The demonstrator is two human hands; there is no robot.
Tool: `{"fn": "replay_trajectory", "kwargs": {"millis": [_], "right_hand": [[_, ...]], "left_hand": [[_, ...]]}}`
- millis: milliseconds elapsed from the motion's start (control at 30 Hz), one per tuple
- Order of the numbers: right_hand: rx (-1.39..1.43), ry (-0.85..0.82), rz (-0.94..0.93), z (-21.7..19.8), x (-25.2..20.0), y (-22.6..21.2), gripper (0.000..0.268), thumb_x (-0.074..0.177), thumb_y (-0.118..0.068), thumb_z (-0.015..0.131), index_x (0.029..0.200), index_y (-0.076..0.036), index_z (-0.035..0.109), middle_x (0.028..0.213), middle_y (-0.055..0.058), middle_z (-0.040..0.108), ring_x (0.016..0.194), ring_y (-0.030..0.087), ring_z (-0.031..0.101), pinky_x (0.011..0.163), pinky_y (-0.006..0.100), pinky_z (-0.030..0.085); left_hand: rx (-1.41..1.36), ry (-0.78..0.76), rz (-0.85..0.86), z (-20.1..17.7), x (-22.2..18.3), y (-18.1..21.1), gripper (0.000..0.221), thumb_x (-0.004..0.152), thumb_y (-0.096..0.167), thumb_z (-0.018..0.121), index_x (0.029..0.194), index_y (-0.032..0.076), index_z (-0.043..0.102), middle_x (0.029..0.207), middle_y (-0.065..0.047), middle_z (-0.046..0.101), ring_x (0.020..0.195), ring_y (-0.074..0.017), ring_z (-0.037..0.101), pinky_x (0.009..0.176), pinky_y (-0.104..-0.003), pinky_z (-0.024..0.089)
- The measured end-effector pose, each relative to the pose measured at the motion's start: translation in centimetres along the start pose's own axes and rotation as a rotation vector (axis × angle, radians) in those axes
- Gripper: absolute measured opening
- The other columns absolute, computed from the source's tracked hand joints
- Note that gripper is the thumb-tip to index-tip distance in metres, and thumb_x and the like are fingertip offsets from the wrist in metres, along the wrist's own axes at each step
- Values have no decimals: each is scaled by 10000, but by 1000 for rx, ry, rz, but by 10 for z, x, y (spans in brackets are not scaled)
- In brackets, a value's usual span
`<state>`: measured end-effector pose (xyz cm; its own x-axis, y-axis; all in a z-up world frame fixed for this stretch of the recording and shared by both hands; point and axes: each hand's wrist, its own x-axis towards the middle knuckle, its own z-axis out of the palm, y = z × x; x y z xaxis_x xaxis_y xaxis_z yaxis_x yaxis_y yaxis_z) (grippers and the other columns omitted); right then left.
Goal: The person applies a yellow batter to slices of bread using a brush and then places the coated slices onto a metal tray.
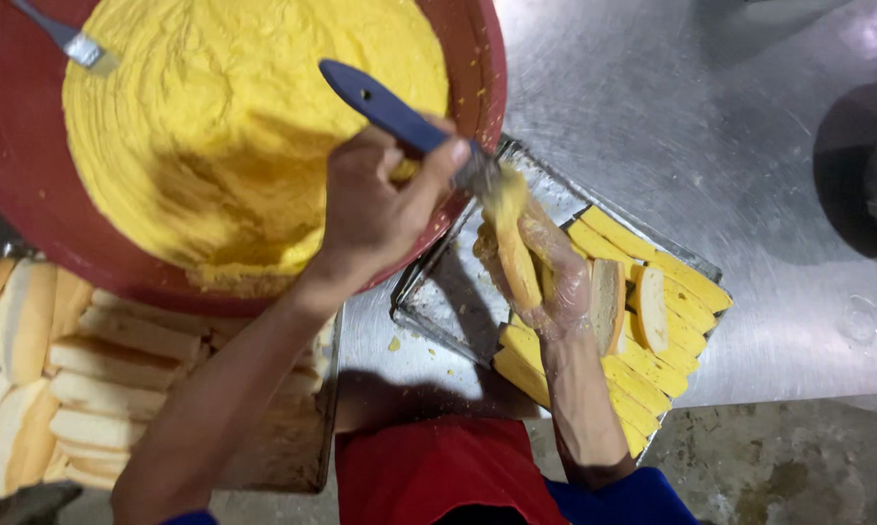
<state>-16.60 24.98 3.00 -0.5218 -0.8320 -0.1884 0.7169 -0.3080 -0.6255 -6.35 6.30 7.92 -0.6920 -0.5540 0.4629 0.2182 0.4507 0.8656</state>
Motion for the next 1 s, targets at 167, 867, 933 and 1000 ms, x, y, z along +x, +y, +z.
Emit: {"fn": "replay_trajectory", "kwargs": {"millis": [167,867,933,1000], "right_hand": [[106,136,-13,-3,11,1,612,956,-160,577,1519,37,439,1185,140,633,1006,226,668,885,333,602],[-268,382,-54,-96,21,-56,502,1026,-174,517,1487,-4,414,1192,238,571,937,305,637,776,397,589],[-429,411,-38,-101,41,-67,563,974,-139,495,1522,-71,388,1251,247,553,941,296,625,775,416,599],[-1276,284,-104,-104,59,-64,641,986,-145,562,1604,-133,392,1594,148,371,1303,256,497,995,388,522]], "left_hand": [[-25,-123,442,17,-29,5,88,1099,76,588,1098,40,668,1041,-66,694,955,-171,703,761,-323,632],[-164,-61,-122,-24,-54,43,202,1002,67,746,1171,-7,664,1089,-77,723,920,-117,717,766,-228,631],[-314,21,-299,-39,-54,48,225,981,70,750,1167,-26,668,1101,-65,724,987,-101,714,871,-229,623],[35,149,-468,-44,-56,46,216,956,65,782,1134,-41,719,916,-53,735,610,-24,493,493,-154,335]]}}
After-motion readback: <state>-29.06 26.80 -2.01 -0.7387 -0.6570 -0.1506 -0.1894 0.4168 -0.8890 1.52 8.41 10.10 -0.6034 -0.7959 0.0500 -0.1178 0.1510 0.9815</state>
